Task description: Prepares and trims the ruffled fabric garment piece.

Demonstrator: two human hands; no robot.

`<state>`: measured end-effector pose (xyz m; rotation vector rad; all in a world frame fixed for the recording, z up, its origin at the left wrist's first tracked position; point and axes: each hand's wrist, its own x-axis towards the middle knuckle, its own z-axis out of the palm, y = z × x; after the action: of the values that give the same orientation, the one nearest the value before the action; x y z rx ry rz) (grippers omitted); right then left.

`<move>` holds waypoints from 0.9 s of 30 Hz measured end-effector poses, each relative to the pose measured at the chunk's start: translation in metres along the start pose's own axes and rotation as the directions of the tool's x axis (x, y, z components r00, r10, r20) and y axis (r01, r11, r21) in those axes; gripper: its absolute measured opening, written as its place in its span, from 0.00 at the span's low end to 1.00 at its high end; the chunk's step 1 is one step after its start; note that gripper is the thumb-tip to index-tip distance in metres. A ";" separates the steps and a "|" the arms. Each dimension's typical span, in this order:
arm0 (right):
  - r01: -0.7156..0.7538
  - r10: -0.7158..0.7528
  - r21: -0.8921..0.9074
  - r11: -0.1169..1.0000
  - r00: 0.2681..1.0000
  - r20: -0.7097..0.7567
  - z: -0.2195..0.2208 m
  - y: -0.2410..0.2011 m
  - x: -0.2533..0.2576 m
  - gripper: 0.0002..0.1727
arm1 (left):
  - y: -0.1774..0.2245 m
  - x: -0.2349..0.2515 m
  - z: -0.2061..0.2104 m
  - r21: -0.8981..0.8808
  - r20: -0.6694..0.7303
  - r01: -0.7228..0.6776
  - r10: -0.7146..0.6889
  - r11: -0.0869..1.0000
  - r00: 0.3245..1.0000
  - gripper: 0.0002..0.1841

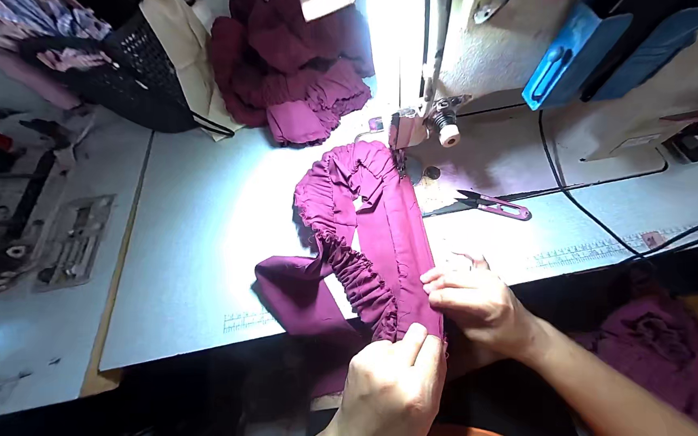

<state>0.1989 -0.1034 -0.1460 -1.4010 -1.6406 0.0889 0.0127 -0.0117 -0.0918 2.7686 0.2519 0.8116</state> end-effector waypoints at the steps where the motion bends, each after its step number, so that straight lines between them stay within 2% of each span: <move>1: -0.010 0.010 0.017 1.000 0.999 -0.037 0.003 -0.004 -0.006 0.10 | 0.000 0.000 0.001 0.008 0.011 -0.007 0.007 1.000 1.000 0.12; 5: -0.018 0.027 0.079 0.997 0.994 -0.107 0.014 -0.011 -0.018 0.09 | 0.001 0.000 0.002 0.027 0.040 -0.020 0.019 0.999 0.999 0.12; 16: -0.032 0.038 0.057 0.998 0.994 -0.105 0.023 -0.016 -0.040 0.09 | -0.001 -0.012 0.021 0.033 0.072 0.014 -0.017 0.999 0.997 0.13; 18: -0.030 0.036 0.053 0.998 0.993 -0.115 0.025 -0.016 -0.041 0.10 | -0.001 -0.010 0.015 0.018 0.133 0.035 -0.037 0.999 0.990 0.13; 20: -0.021 0.027 0.044 0.999 0.990 -0.141 0.029 -0.015 -0.042 0.10 | -0.006 -0.003 0.003 -0.025 0.251 0.070 -0.062 0.997 0.966 0.14; 23: -0.021 0.028 0.038 0.999 0.983 -0.179 0.034 -0.015 -0.044 0.11 | -0.040 0.031 -0.022 -0.238 0.385 0.180 -0.078 0.954 0.920 0.15; 25: -0.014 0.020 0.031 0.999 0.980 -0.196 0.036 -0.014 -0.045 0.11 | -0.077 0.080 -0.034 -0.276 0.350 0.287 -0.182 0.917 0.919 0.15; 27: 0.013 -0.010 0.014 1.000 0.974 -0.227 0.040 -0.010 -0.045 0.11 | -0.113 0.143 -0.035 -0.281 0.257 0.383 -0.316 0.880 0.913 0.13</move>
<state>0.1601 -0.1235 -0.1888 -1.3376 -1.4549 -0.0637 0.1015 0.1361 -0.0219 2.3691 0.5136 0.4256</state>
